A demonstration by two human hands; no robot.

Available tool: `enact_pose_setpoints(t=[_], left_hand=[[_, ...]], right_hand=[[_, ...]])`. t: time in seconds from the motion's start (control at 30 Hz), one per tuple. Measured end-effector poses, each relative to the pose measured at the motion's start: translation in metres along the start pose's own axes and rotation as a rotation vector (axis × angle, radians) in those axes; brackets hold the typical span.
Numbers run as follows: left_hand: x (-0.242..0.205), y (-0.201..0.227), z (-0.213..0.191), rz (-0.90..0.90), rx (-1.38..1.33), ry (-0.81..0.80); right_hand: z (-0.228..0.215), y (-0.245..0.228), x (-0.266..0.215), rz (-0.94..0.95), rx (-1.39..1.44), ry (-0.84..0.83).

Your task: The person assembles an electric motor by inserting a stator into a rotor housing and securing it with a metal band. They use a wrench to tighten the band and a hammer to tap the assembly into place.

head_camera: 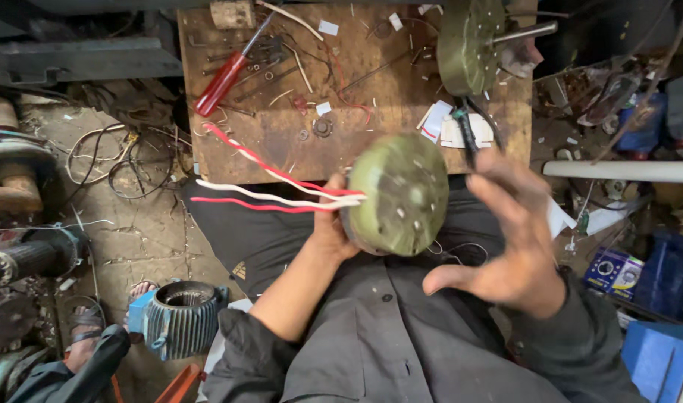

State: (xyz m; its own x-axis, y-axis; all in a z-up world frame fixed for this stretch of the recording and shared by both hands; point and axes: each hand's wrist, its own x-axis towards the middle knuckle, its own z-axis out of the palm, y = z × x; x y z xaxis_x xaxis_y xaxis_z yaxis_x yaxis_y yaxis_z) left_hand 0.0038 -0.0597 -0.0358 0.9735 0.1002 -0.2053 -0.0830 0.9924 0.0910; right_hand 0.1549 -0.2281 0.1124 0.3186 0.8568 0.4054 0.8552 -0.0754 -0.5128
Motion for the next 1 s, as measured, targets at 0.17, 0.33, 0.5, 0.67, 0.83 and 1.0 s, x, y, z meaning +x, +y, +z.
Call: enact_pose_setpoints(t=[0.17, 0.33, 0.5, 0.67, 0.83, 1.0], left_hand=[[0.017, 0.005, 0.047, 0.222, 0.441, -0.131], [0.024, 0.008, 0.057, 0.311, 0.558, -0.099], [0.018, 0.008, 0.061, 0.260, 0.653, 0.006], [0.024, -0.007, 0.049, 0.275, 0.405, 0.289], [0.015, -0.016, 0.030, 0.308, 0.117, 0.161], [0.021, -0.020, 0.047, 0.438, 0.362, 0.545]], right_hand=[[0.018, 0.009, 0.022, -0.054, 0.196, -0.192], [0.030, 0.009, 0.004, 0.056, 0.242, -0.113], [0.033, 0.044, -0.001, 0.103, 0.488, -0.204], [0.061, 0.056, 0.002, 0.107, 0.698, -0.078], [0.082, 0.031, 0.000, 0.203, 0.523, 0.111], [0.107, 0.006, -0.006, 0.120, 0.483, 0.361]])
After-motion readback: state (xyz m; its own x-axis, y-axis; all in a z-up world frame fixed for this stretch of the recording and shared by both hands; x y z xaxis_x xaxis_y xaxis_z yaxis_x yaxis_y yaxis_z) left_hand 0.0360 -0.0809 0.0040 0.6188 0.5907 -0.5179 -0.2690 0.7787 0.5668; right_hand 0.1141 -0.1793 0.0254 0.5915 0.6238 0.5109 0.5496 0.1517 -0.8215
